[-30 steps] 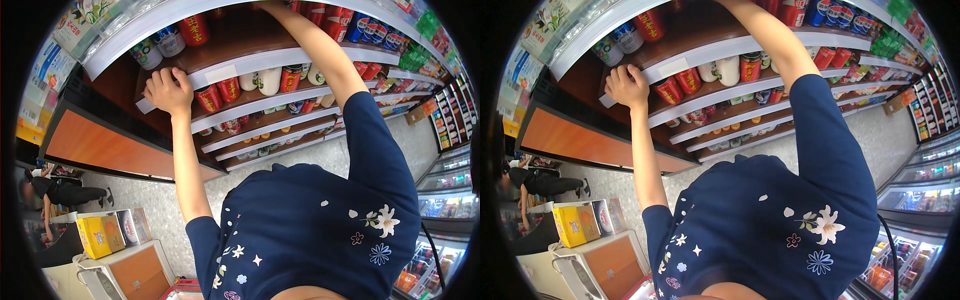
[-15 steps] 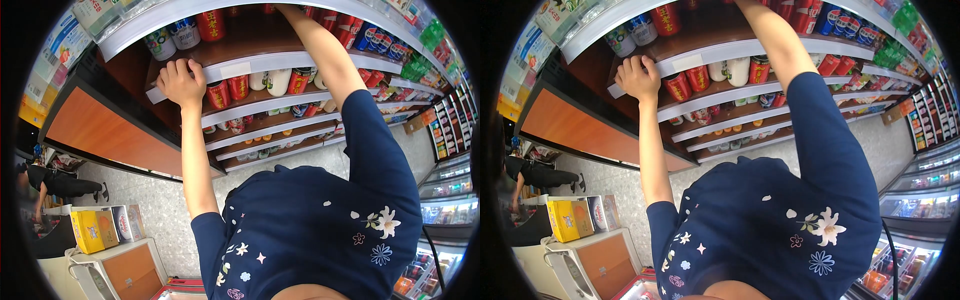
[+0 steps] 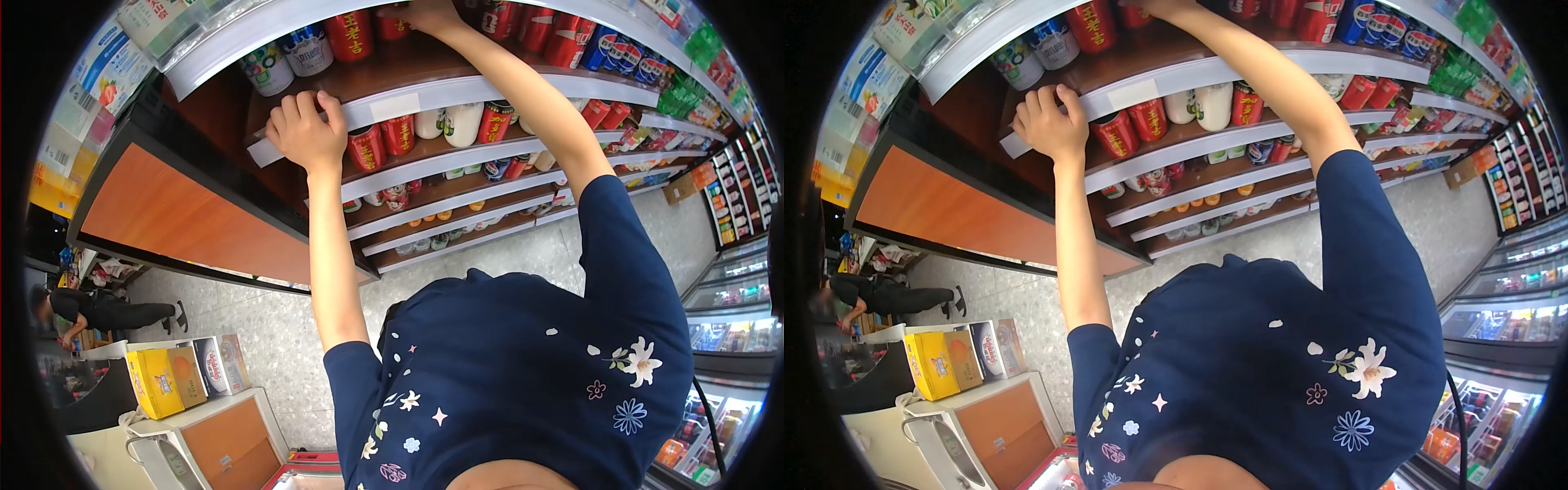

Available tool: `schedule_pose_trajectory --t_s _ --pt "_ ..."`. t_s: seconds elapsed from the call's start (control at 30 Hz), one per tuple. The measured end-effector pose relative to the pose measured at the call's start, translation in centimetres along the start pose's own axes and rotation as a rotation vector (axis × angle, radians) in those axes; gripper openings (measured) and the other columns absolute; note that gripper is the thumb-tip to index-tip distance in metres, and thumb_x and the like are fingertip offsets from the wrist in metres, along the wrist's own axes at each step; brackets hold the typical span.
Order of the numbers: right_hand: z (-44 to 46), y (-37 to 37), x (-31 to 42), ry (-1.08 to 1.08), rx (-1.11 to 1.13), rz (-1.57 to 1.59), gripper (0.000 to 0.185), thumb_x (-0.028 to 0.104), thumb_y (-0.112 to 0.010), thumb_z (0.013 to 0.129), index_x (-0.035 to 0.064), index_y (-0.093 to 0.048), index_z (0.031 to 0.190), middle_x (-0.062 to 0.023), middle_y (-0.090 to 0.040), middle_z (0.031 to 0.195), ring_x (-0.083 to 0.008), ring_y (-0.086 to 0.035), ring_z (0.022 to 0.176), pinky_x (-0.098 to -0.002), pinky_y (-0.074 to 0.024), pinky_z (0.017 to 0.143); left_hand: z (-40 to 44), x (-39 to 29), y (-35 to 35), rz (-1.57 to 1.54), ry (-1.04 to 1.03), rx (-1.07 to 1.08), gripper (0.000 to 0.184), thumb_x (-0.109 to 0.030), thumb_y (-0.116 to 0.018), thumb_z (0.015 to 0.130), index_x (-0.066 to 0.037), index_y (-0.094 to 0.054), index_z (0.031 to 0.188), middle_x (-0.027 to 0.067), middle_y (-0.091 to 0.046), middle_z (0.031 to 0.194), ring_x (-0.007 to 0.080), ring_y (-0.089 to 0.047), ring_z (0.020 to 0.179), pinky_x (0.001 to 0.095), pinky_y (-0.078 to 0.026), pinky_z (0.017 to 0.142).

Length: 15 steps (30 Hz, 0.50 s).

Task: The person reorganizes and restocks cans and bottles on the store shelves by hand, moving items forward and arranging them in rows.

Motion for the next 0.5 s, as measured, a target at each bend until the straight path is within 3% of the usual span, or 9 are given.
schedule_pose_trajectory --t_s 0.17,0.3,0.33,0.47,0.5 --pt "-0.2 0.0 -0.9 -0.014 -0.017 -0.013 0.042 0.023 -0.074 0.081 0.002 -0.061 0.115 -0.0117 -0.072 0.097 -0.022 -0.069 0.068 -0.0309 -0.0528 0.062 0.0 0.0 0.2 -0.01 -0.003 -0.046 0.015 -0.023 -0.06 0.081 -0.012 -0.058 0.071 0.0042 -0.051 0.073 0.026 -0.051 0.072 0.0396 -0.041 0.073" --pt "-0.3 -0.5 -1.8 -0.016 -0.021 -0.021 0.042 0.023 -0.074 0.081 0.002 -0.061 0.116 -0.0115 -0.072 0.097 -0.0213 -0.069 0.067 -0.0302 -0.0529 0.062 -0.2 0.1 0.0 0.02 -0.034 -0.055 0.016 -0.024 -0.059 0.082 -0.012 -0.057 0.073 0.0038 -0.051 0.073 0.0253 -0.051 0.073 0.039 -0.04 0.071" --pt "-0.4 -0.6 -2.0 -0.019 -0.025 -0.029 0.043 0.023 -0.074 0.082 0.002 -0.061 0.116 -0.0114 -0.072 0.097 -0.0211 -0.069 0.067 -0.03 -0.0529 0.061 -0.4 0.3 -0.4 0.012 0.007 0.075 0.011 -0.022 -0.06 0.084 -0.011 -0.06 0.081 0.0044 -0.056 0.082 0.0261 -0.054 0.082 0.0416 -0.043 0.079" --pt "-1.3 -0.3 -1.9 -0.011 -0.04 -0.02 0.043 0.022 -0.074 0.082 0.002 -0.06 0.117 -0.0111 -0.072 0.098 -0.0204 -0.069 0.066 -0.0292 -0.053 0.061 -2.4 0.8 3.8 -0.304 -0.048 -0.166 0.014 -0.016 -0.057 0.089 -0.007 -0.06 0.1 0.0111 -0.059 0.109 0.032 -0.051 0.104 0.0486 -0.037 0.098" --pt "-1.8 0.2 -1.5 -0.006 -0.045 -0.014 0.043 0.022 -0.074 0.082 0.002 -0.06 0.118 -0.0111 -0.072 0.098 -0.0202 -0.069 0.066 -0.029 -0.053 0.061 -4.2 1.0 5.3 -0.261 -0.017 -0.202 0.014 -0.016 -0.057 0.089 -0.006 -0.059 0.099 0.0116 -0.059 0.105 0.0305 -0.052 0.103 0.0477 -0.037 0.097"
Point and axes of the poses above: each hand's wrist, its own z-axis towards the middle knuckle, its own y-axis out of the back of the hand, x = y × z, the point moved 9 cm from there along z, towards the middle knuckle
